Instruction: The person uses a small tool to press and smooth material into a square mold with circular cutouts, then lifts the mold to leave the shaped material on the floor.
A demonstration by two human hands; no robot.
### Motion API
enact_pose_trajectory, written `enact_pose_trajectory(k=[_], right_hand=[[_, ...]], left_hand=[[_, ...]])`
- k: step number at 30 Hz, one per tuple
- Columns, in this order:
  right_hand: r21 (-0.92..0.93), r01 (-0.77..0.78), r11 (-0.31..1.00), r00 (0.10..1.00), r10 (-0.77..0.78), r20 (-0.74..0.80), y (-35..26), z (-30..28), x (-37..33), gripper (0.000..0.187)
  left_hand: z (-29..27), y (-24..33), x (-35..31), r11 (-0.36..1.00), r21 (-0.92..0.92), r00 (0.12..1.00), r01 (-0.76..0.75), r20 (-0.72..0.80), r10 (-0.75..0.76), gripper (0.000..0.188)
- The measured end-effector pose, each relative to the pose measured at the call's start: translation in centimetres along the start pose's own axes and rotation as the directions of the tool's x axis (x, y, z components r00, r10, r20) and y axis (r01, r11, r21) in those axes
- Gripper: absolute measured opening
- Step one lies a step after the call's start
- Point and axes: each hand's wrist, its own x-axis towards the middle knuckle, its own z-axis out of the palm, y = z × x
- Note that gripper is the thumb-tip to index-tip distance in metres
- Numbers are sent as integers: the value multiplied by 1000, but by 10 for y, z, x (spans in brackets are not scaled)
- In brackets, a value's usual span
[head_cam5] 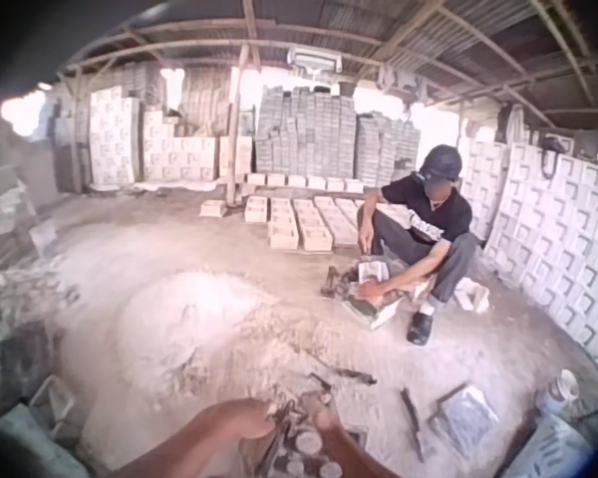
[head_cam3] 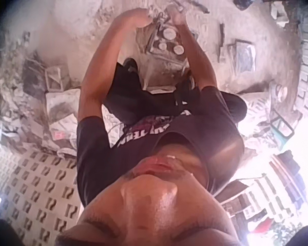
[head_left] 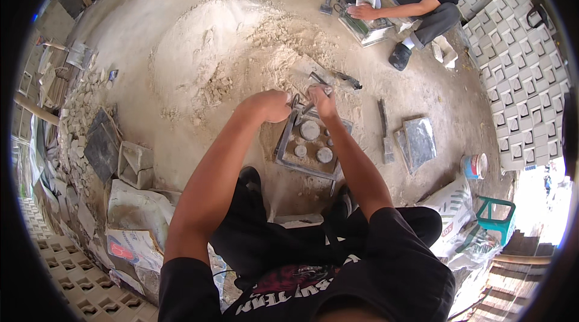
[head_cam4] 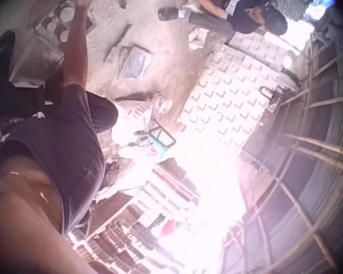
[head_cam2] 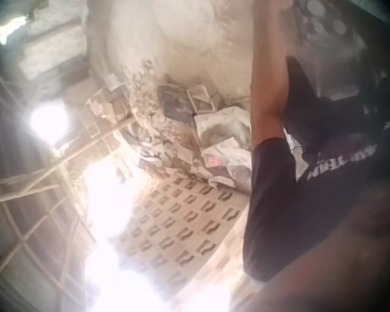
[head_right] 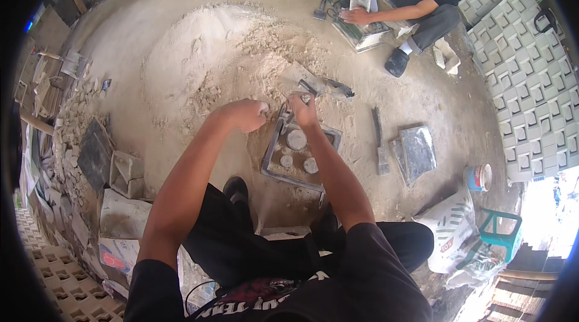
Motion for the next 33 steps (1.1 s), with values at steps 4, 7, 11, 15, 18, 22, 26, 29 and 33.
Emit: enact_pose_trajectory(k=[4, 7, 11, 15, 18, 22, 26, 29, 33], right_hand=[[-186, 89, 978, 996, -90, 3, -6, -5, -8, 29], [-309, -47, 950, 997, 28, -65, -2, 3, -8, 31], [-250, 11, 968, 1000, -6, 23, 3, -1, -43, 24], [-341, -105, 934, 993, 115, 8, 10, 1, -62, 19], [-310, -58, 949, 998, 56, -16, 3, 12, -75, 25], [-389, -38, 921, 993, 78, 89, 7, 6, -88, 25], [-476, 4, 879, 996, 37, 76, 0, 14, -105, 27], [-460, -75, 885, 994, 101, 33, 9, 6, -115, 28], [-422, -27, 906, 991, 80, 109, -7, 17, -123, 30]], left_hand=[[0, 1, 1, 999, -3, 998, -34, -46, 34, 40], [9, -12, 1, 1000, -7, 996, -24, -80, 23, 40], [-4, 4, -8, 1000, -9, 1000, -8, 15, 8, 40], [1, -4, -6, 1000, 10, 1000, -7, 3, 7, 40], [3, 0, -3, 1000, -16, 1000, 2, 18, -1, 39], [3, 3, -5, 999, -26, 999, -25, 40, 26, 38], [10, -1, 4, 1000, 9, 1000, -12, 15, 12, 38], [4, 5, 4, 999, -9, 999, -45, 18, 46, 37], [7, 2, 2, 999, -4, 999, -45, 13, 45, 36]])
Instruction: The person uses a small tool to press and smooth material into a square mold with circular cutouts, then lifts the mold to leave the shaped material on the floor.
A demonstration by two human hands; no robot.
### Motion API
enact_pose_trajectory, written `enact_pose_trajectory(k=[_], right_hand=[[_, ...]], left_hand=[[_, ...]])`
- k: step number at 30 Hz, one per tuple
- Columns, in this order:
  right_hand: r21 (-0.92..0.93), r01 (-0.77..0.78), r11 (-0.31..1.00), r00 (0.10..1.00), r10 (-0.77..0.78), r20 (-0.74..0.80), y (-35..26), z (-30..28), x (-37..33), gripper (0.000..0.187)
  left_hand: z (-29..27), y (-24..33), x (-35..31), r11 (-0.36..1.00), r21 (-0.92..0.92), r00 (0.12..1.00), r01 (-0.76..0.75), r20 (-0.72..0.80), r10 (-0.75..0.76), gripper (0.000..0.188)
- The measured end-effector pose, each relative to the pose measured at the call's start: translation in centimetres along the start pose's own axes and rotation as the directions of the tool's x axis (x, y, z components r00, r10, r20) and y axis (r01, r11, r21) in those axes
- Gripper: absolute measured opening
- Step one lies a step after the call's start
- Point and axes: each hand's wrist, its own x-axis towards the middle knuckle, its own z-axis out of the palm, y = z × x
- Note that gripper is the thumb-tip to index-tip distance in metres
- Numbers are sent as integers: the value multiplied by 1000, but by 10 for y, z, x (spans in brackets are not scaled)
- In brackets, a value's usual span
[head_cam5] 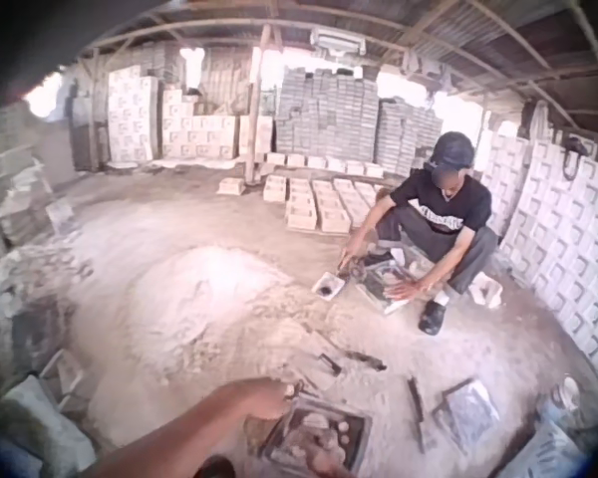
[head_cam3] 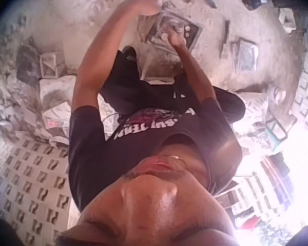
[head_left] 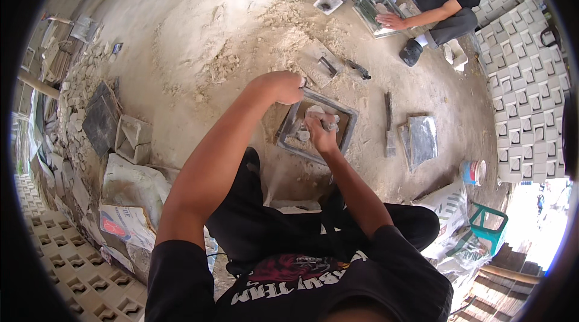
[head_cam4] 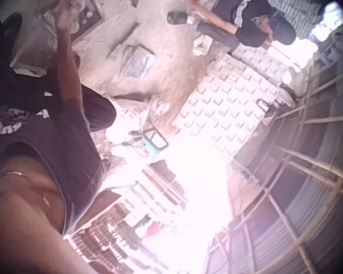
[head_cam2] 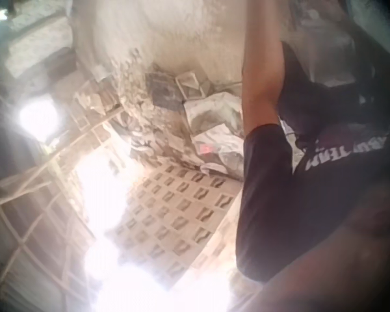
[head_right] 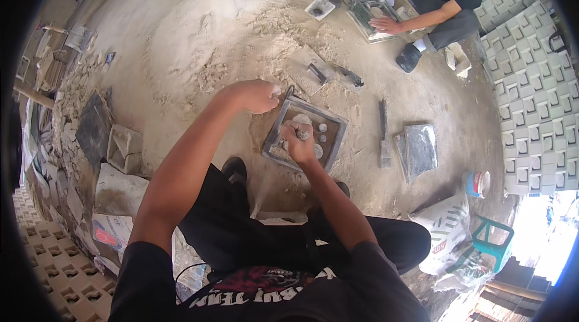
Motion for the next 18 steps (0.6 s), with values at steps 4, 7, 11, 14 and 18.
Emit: enact_pose_trajectory(k=[4, 7, 11, 14, 18], right_hand=[[-124, -82, 989, 994, 91, 68, -4, 1, -8, 25], [-145, -29, 989, 996, 41, 80, -6, -1, -4, 24], [-196, -79, 977, 992, 97, 85, 7, -7, -14, 23], [-128, -156, 980, 976, 172, 132, -16, -4, -4, 18], [-237, -7, 971, 979, 54, 195, -15, -11, -6, 19]], left_hand=[[10, -7, 7, 999, -25, 999, -33, -19, 33, 37], [7, -4, 8, 1000, 4, 1000, 16, 16, -16, 38], [-2, 6, 1, 999, -30, 999, 10, 35, -9, 39], [4, -3, -3, 999, 22, 1000, 29, -3, -29, 40], [-2, 8, 0, 999, 24, 998, 31, 47, -32, 42]])
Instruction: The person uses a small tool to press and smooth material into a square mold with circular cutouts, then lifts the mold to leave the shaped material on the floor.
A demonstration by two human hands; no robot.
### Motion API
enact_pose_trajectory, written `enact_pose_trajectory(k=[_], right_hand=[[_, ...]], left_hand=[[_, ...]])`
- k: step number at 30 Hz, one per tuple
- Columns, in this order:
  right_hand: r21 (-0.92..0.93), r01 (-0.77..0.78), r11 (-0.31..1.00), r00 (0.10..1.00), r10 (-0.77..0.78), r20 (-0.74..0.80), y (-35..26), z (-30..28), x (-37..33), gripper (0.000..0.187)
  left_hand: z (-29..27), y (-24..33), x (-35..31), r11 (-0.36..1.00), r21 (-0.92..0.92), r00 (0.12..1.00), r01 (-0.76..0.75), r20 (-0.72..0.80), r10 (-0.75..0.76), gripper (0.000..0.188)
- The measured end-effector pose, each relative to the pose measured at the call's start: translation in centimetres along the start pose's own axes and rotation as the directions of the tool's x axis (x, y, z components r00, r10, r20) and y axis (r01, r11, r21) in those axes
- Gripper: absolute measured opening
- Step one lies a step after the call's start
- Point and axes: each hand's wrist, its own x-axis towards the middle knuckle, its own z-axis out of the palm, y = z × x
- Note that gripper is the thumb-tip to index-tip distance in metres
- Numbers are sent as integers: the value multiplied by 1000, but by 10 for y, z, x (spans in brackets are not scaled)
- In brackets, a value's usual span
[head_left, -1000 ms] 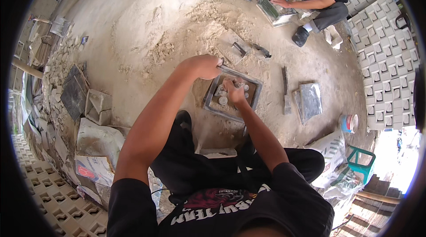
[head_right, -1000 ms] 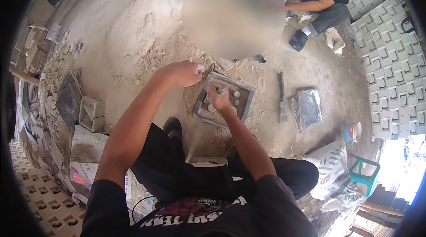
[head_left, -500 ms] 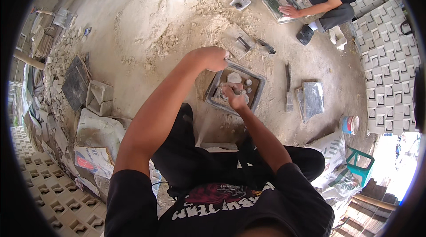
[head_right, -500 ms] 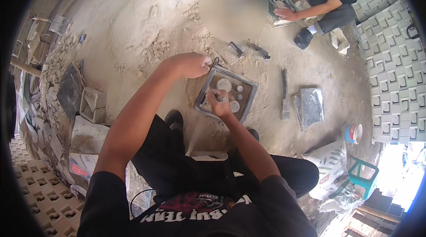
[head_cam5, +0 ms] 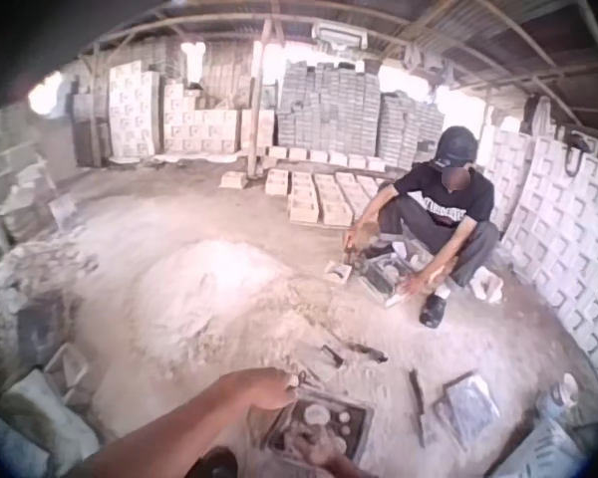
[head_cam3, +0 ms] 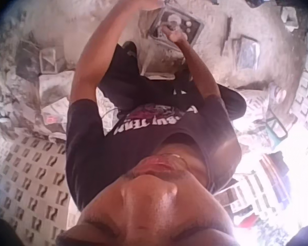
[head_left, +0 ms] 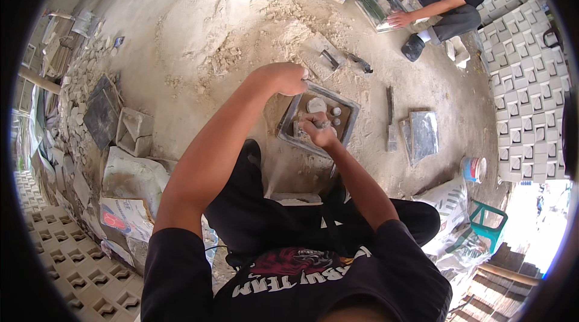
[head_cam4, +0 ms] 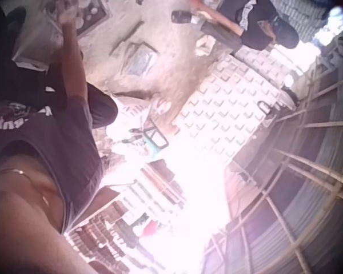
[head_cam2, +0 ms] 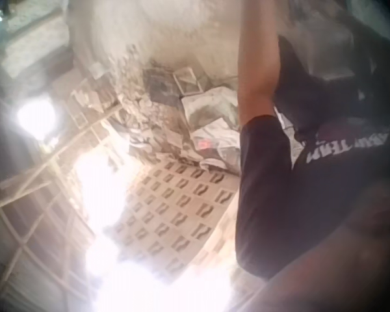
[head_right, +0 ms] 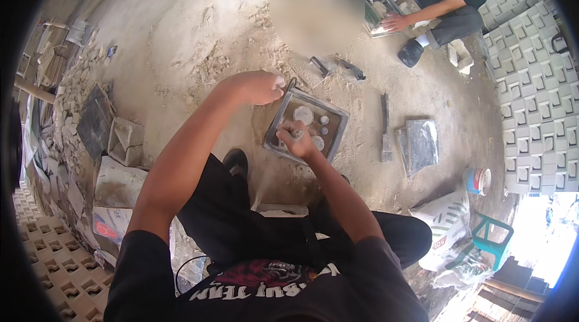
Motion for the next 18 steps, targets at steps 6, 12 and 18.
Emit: enact_pose_trajectory(k=[6, 12, 18], right_hand=[[-9, -71, 997, 987, 72, 145, 8, -2, 12, 16], [194, -7, 981, 993, -16, 120, 1, 0, 12, 20], [113, 114, 987, 990, -123, 75, -10, 23, 9, 17]], left_hand=[[2, -3, 4, 1000, -13, 1000, 15, -13, -15, 44], [2, -4, -4, 1000, -19, 999, -22, -34, 21, 44], [5, -15, -5, 1000, -21, 998, -21, -63, 20, 41]])
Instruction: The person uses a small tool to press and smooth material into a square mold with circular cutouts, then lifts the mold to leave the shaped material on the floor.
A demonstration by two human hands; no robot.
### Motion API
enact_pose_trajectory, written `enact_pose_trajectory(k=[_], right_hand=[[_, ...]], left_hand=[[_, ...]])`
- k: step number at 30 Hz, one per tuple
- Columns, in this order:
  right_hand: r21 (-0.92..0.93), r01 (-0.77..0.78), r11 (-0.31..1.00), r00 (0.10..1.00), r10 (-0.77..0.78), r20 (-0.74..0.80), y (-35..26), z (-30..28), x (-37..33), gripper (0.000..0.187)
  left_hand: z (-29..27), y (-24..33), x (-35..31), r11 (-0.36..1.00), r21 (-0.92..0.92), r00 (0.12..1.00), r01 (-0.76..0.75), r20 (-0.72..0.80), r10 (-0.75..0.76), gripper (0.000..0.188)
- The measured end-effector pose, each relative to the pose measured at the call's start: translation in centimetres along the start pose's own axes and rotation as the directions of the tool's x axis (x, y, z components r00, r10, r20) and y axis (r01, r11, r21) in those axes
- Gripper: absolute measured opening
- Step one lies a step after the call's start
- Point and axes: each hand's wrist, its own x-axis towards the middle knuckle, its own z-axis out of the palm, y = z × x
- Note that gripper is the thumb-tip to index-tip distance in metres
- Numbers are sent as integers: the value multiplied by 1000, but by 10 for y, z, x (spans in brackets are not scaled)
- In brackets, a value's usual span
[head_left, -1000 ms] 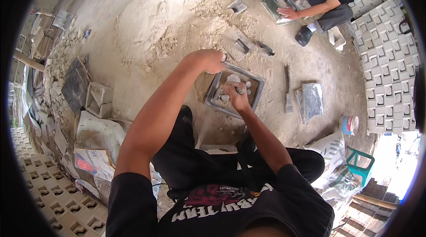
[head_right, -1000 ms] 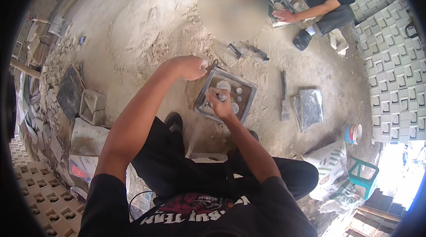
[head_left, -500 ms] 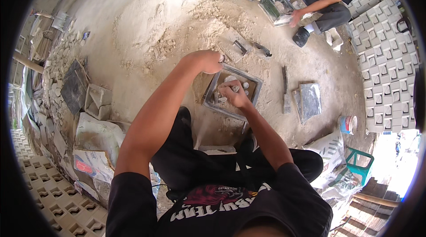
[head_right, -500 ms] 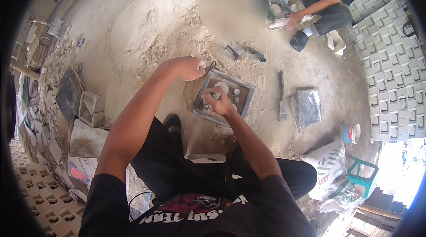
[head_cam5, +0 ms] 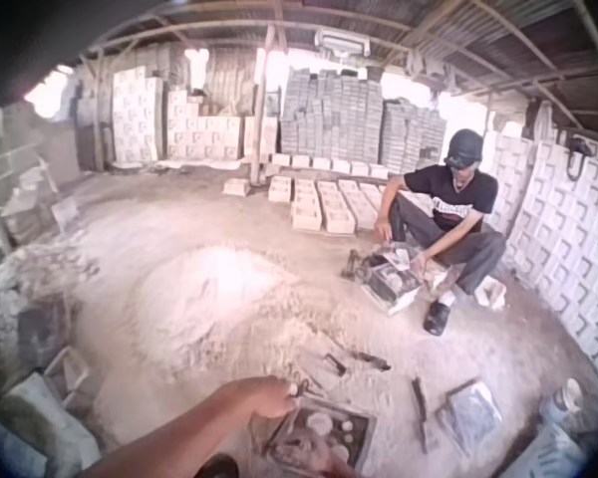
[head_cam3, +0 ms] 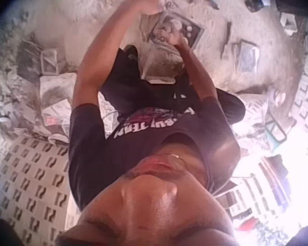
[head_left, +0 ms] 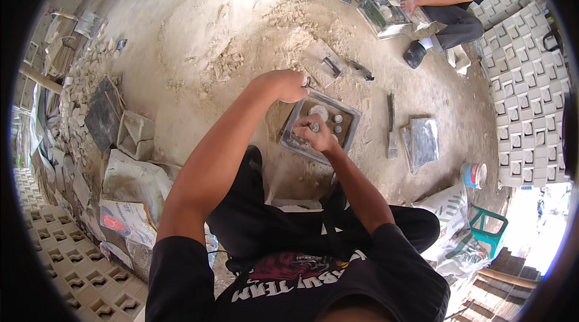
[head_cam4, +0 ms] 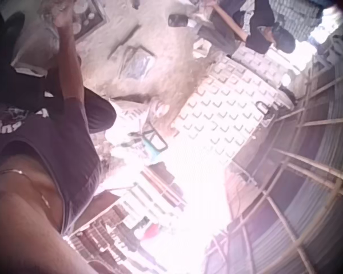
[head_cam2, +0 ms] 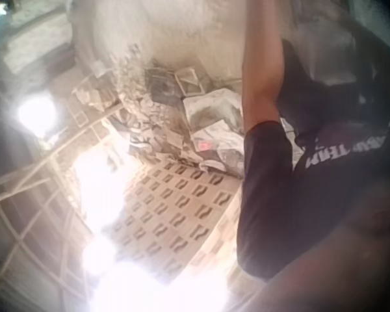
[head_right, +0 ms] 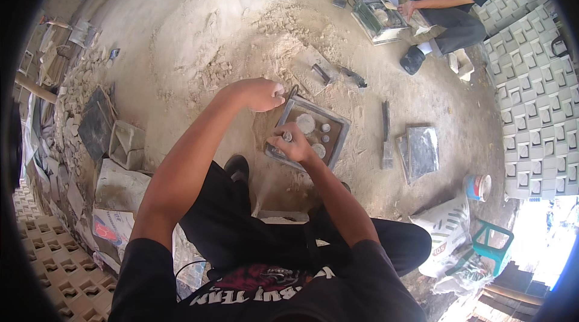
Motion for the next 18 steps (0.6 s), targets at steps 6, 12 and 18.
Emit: enact_pose_trajectory(k=[6, 12, 18], right_hand=[[-86, -153, 984, 977, 164, 137, 24, -3, -7, 19], [-146, -88, 985, 946, 129, 297, 61, -21, -11, 21], [-77, -31, 997, 911, 59, 408, 22, -26, -1, 15]], left_hand=[[-3, 7, -2, 999, -36, 1000, 10, 13, -9, 42], [-8, 19, -8, 1000, -22, 999, 11, 53, -10, 43], [0, 8, -1, 999, -26, 1000, 23, 18, -22, 45]])
